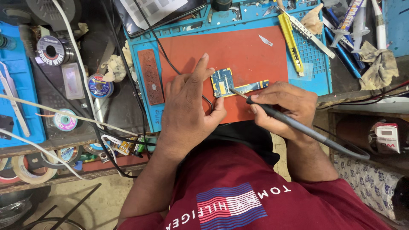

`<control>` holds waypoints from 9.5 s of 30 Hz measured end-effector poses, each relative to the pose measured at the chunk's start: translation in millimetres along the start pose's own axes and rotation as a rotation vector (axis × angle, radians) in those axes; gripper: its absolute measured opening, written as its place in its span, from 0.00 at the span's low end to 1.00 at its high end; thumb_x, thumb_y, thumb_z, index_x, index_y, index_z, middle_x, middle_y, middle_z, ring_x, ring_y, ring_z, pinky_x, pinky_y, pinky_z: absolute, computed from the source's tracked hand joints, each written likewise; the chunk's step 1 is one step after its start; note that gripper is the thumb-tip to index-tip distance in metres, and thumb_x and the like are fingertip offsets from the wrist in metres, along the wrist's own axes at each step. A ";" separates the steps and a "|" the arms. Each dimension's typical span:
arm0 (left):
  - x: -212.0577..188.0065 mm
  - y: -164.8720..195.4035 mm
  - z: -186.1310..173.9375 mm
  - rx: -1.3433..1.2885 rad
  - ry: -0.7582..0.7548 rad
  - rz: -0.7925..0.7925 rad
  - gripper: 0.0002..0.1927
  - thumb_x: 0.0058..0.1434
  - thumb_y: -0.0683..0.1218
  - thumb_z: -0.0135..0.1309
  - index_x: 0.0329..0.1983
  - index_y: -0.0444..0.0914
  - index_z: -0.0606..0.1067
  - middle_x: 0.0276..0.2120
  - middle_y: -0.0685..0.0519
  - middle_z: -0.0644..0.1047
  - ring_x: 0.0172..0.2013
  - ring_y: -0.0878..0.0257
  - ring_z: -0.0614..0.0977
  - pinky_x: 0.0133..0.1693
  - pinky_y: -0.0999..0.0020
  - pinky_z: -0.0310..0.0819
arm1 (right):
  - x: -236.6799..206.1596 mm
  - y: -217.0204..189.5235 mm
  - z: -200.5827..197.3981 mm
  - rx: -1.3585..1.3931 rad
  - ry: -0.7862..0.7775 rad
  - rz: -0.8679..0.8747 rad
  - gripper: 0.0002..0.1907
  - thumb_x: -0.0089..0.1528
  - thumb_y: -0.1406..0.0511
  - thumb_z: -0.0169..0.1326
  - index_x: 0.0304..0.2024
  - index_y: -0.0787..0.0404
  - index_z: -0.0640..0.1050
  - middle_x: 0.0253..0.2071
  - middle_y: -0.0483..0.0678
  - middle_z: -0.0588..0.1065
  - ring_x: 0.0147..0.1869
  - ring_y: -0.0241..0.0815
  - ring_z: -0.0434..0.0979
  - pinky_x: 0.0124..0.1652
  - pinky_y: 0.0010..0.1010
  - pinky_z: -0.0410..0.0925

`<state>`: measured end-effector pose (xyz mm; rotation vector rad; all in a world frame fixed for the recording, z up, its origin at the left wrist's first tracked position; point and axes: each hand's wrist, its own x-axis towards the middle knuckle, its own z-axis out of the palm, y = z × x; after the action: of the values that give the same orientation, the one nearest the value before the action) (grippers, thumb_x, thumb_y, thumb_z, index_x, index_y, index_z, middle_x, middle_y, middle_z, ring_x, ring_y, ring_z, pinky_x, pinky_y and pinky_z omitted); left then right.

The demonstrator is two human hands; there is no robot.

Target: The person uses a soldering iron to work on a small blue circuit board placed on a red mat. They then pick up a disassembled smartphone, briefly inspect its internal components, and place it back on the table.

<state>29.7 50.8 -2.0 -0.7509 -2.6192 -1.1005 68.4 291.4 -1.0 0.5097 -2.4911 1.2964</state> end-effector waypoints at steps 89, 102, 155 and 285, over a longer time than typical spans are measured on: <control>0.1 -0.9 0.0 0.005 -0.018 -0.009 0.47 0.59 0.44 0.66 0.77 0.38 0.54 0.60 0.56 0.77 0.54 0.56 0.76 0.60 0.56 0.66 | 4.2 3.6 -10.1 0.049 -0.009 0.155 0.09 0.59 0.67 0.68 0.41 0.64 0.84 0.30 0.49 0.79 0.28 0.35 0.77 0.30 0.23 0.65; 0.7 -1.6 0.1 0.007 -0.030 -0.013 0.46 0.59 0.44 0.65 0.77 0.38 0.54 0.61 0.58 0.76 0.53 0.58 0.75 0.60 0.57 0.65 | 3.9 8.0 -7.0 0.004 -0.016 0.160 0.08 0.60 0.66 0.68 0.41 0.62 0.85 0.28 0.47 0.78 0.26 0.33 0.75 0.27 0.23 0.63; 2.7 -1.9 -8.1 -0.013 -0.088 0.041 0.45 0.56 0.43 0.62 0.77 0.40 0.57 0.59 0.60 0.78 0.52 0.56 0.74 0.60 0.54 0.64 | 9.5 27.8 -18.7 0.088 -0.050 0.199 0.08 0.64 0.67 0.66 0.42 0.65 0.84 0.34 0.50 0.82 0.32 0.32 0.81 0.32 0.19 0.68; 3.3 0.7 -7.2 0.005 -0.090 0.038 0.45 0.56 0.43 0.62 0.76 0.40 0.58 0.59 0.61 0.78 0.52 0.57 0.74 0.60 0.54 0.63 | 11.7 28.3 -14.7 0.108 -0.150 0.097 0.08 0.59 0.66 0.67 0.38 0.64 0.84 0.31 0.49 0.81 0.28 0.32 0.78 0.28 0.21 0.66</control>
<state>27.2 47.4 4.7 -0.8643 -2.6689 -1.0735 46.9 316.6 -8.7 0.5351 -2.6074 1.4873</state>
